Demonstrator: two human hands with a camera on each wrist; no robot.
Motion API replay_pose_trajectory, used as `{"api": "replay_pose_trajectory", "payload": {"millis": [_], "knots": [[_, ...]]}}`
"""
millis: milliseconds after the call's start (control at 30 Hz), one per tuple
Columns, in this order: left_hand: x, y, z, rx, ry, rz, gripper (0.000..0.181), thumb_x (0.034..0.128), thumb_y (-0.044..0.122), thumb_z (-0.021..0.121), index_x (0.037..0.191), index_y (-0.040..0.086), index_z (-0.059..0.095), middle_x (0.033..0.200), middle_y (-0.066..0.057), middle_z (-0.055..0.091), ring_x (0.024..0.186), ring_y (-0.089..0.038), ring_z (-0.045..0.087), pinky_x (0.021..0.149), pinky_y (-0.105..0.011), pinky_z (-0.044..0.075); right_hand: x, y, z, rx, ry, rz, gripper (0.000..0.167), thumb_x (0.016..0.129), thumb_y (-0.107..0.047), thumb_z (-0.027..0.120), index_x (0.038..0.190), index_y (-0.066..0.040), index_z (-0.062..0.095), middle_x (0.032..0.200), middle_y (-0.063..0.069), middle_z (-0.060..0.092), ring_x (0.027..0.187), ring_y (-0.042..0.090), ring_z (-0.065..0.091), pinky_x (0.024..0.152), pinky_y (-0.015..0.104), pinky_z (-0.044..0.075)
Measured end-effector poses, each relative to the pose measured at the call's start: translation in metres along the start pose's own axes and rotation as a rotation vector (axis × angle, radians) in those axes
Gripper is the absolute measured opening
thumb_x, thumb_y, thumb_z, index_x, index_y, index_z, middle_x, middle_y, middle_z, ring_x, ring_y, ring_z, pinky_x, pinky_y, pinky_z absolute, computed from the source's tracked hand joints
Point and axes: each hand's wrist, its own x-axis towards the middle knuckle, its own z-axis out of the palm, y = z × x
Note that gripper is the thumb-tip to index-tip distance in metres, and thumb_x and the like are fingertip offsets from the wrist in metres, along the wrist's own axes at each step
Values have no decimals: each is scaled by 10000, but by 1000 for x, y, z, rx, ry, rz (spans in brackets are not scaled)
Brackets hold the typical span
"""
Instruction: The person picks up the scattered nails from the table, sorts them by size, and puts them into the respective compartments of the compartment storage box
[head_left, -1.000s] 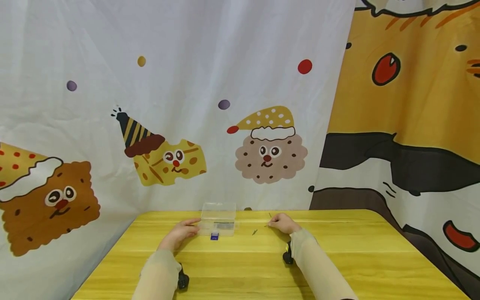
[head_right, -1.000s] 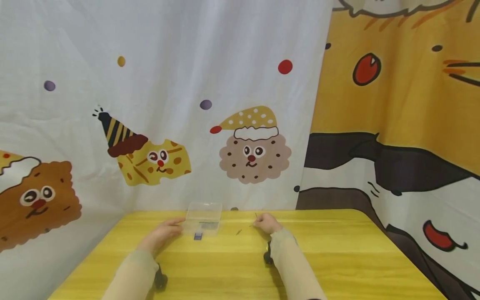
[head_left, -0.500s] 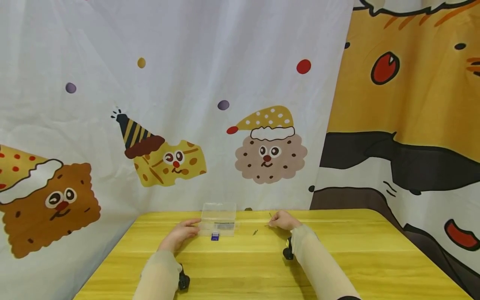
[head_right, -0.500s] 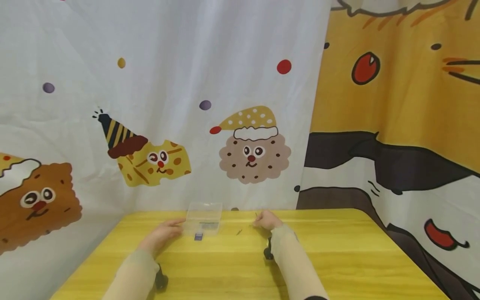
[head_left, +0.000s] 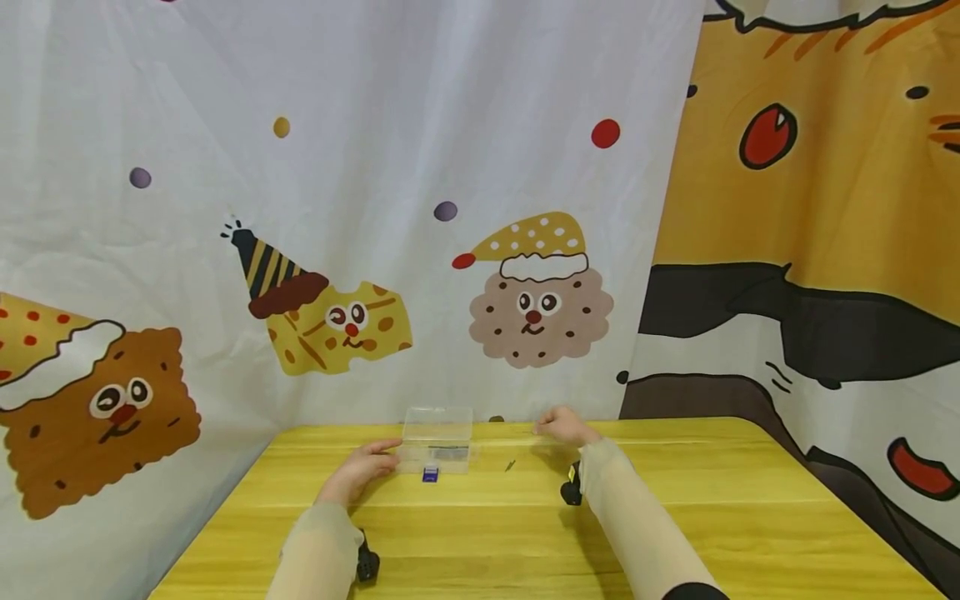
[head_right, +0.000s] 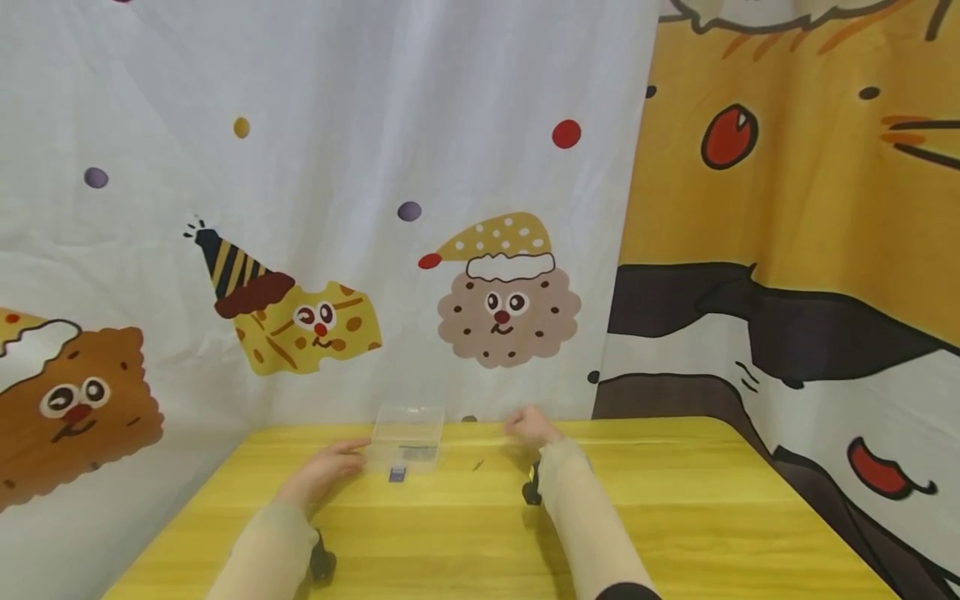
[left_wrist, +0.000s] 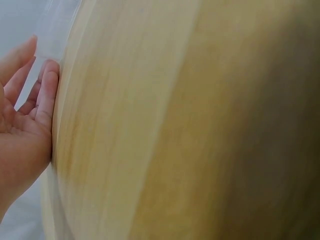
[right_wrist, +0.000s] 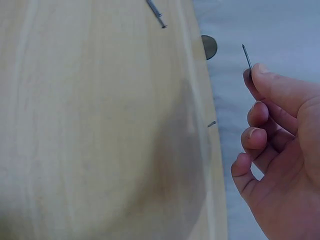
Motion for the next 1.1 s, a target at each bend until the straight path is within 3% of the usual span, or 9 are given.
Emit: {"api": "replay_pose_trajectory", "payload": {"millis": [133, 267, 367, 467, 567, 733, 867, 1000, 1100], "knots": [[0, 1, 1, -9, 9, 2, 473, 887, -17, 633, 1341, -89, 517, 1256, -271, 552, 959, -237, 604, 943, -440, 461, 5, -3, -4, 2, 3, -3, 221, 930, -60, 607, 872, 124, 715, 929, 166, 707, 701, 63, 483, 692, 283, 444], [-2, 2, 3, -3, 8, 9, 472, 890, -21, 627, 1340, -97, 512, 1319, -296, 507, 974, -231, 603, 960, -452, 450, 11, -5, -5, 25, -14, 12, 332, 938, -81, 604, 615, -3, 609, 587, 13, 515, 542, 78, 304, 565, 272, 347], [-3, 3, 3, -5, 8, 11, 473, 895, -22, 621, 1346, -101, 502, 1346, -298, 486, 986, -229, 600, 969, -455, 445, 16, -7, -6, 26, -20, 31, 403, 943, -107, 611, 557, -122, 492, 532, -48, 274, 495, 106, 184, 506, 272, 272], [-4, 4, 2, -3, -3, 14, 483, 905, -22, 609, 1364, -103, 480, 1370, -308, 460, 1006, -230, 592, 979, -458, 437, 19, -11, -8, 19, 3, 42, 307, 929, -113, 632, 626, -71, 646, 593, -49, 484, 517, 113, 283, 529, 269, 324], [-5, 5, 2, -8, -17, 12, 497, 916, -18, 599, 1385, -96, 456, 1389, -313, 438, 1037, -245, 583, 994, -460, 426, 20, -15, -10, 3, 11, 53, 192, 924, -103, 632, 831, 19, 747, 834, 66, 671, 608, 142, 386, 596, 283, 388], [-6, 6, 3, -9, -25, 12, 494, 925, -14, 589, 1394, -86, 452, 1402, -312, 425, 1086, -285, 570, 1003, -465, 419, 20, -23, -11, -17, 1, 55, 208, 930, -76, 615, 973, 95, 726, 1005, 137, 693, 717, 138, 463, 667, 298, 430], [-5, 5, 2, -9, -21, 12, 490, 923, -14, 597, 1391, -77, 463, 1411, -305, 418, 1116, -310, 563, 1005, -475, 416, 21, -26, -8, -23, -1, 40, 197, 924, -80, 625, 808, 45, 726, 837, 29, 667, 644, 116, 407, 637, 289, 399], [-5, 5, 2, -9, -15, 14, 495, 916, -16, 605, 1387, -79, 467, 1408, -305, 423, 1119, -317, 563, 1007, -483, 412, 27, -26, -1, -16, -35, 11, 318, 925, -93, 627, 609, -100, 591, 588, -39, 463, 532, 117, 273, 551, 271, 332], [-6, 5, 2, -8, -11, 15, 490, 911, -18, 610, 1379, -78, 479, 1398, -302, 437, 1104, -306, 571, 1002, -485, 416, 31, -26, 6, 5, -55, 1, 382, 929, -83, 619, 568, -136, 506, 537, -57, 341, 509, 102, 248, 519, 255, 300]]}}
